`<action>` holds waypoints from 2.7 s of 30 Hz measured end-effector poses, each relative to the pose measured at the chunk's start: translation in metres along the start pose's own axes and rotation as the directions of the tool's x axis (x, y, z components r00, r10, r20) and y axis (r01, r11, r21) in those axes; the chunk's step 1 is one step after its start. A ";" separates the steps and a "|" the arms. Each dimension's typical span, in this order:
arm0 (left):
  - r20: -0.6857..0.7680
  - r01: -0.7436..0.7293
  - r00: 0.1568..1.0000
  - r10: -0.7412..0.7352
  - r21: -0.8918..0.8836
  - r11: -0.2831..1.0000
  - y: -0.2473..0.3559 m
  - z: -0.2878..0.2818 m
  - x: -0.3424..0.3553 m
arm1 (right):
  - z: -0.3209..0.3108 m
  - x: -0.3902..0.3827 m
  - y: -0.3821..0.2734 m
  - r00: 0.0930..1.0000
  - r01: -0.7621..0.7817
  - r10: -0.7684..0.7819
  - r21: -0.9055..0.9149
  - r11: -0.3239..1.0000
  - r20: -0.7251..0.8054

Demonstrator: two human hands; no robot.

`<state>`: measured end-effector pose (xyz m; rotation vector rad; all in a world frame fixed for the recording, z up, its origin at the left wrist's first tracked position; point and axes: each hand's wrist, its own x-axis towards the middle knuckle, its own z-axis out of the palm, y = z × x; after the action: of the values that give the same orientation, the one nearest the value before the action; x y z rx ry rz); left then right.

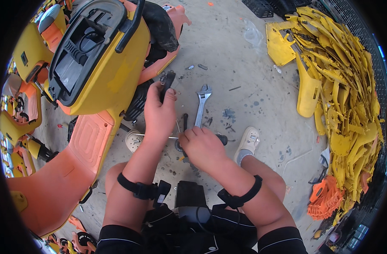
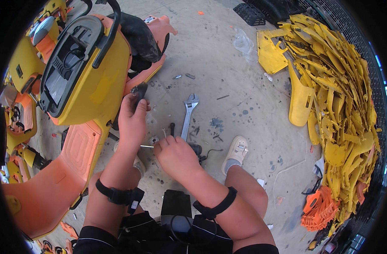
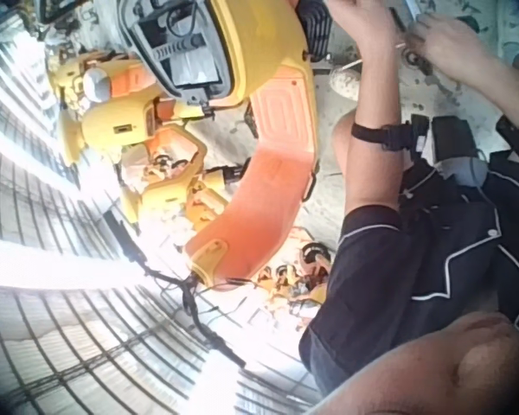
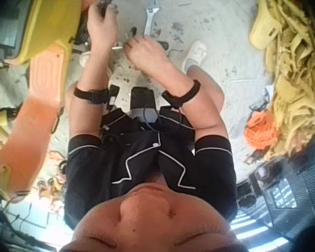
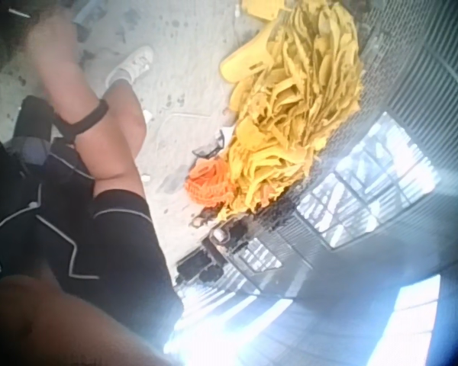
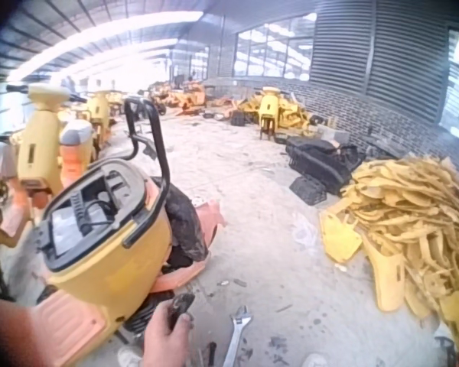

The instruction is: The person sits on the floor and uses a screwdriver to work on a small mechanical part, likely a brake assembly, from a yellow and orange scooter. They manipulate the part with both hands, using the screwdriver to adjust or remove components.

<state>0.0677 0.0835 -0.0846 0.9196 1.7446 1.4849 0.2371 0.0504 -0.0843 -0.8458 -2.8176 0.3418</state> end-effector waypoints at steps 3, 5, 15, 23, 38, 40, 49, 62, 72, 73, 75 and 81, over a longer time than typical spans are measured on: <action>0.020 0.080 0.997 -0.080 -0.005 0.997 0.007 -0.007 -0.004 | -0.001 0.000 0.005 0.998 -0.043 0.044 -0.015 0.999 0.034; 0.033 0.093 0.995 -0.092 -0.016 0.996 0.007 -0.008 -0.007 | -0.002 -0.001 0.006 0.996 -0.073 0.073 -0.007 0.997 0.045; 0.340 -0.444 0.885 0.319 0.409 0.797 0.035 -0.005 -0.040 | -0.010 -0.006 0.012 0.898 -0.255 0.224 0.034 0.966 0.379; 0.814 -0.681 0.479 0.328 0.109 0.724 0.159 -0.006 -0.122 | -0.012 -0.009 0.009 0.914 -0.211 0.182 0.040 0.977 0.363; 0.633 -0.870 0.447 0.632 0.145 0.471 0.155 -0.017 -0.187 | 0.004 -0.004 0.009 0.820 -0.334 0.262 0.053 0.941 0.509; 0.687 -0.833 0.494 0.533 0.197 0.518 0.157 -0.018 -0.197 | 0.002 -0.003 0.010 0.817 -0.328 0.257 0.050 0.943 0.516; 0.497 -0.825 0.539 0.680 0.148 0.545 0.148 -0.010 -0.176 | -0.003 -0.004 0.013 0.786 -0.353 0.269 0.047 0.934 0.556; 0.725 -0.633 0.688 0.030 0.580 0.513 0.092 -0.039 -0.065 | -0.015 0.004 0.036 0.720 -0.541 0.421 0.066 0.838 0.552; 0.756 -0.617 0.653 -0.047 0.567 0.545 0.044 -0.034 -0.060 | -0.047 0.013 0.074 0.601 -0.551 0.767 0.579 0.600 -0.224; 0.761 -0.624 0.647 -0.037 0.558 0.547 0.039 -0.031 -0.061 | -0.049 0.015 0.074 0.575 -0.476 0.781 0.677 0.561 -0.242; 0.772 -0.609 0.632 -0.070 0.550 0.572 0.031 -0.022 -0.062 | -0.043 0.020 0.069 0.565 -0.349 0.800 0.821 0.452 -0.201; 0.816 -0.565 0.533 -0.224 0.540 0.624 -0.018 0.003 -0.061 | -0.031 0.037 0.030 0.698 -0.138 0.648 0.831 0.539 -0.305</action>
<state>0.1010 0.0310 -0.1002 1.9351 1.4366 0.0716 0.2292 0.1009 -0.0586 -1.1302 -1.5670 1.0441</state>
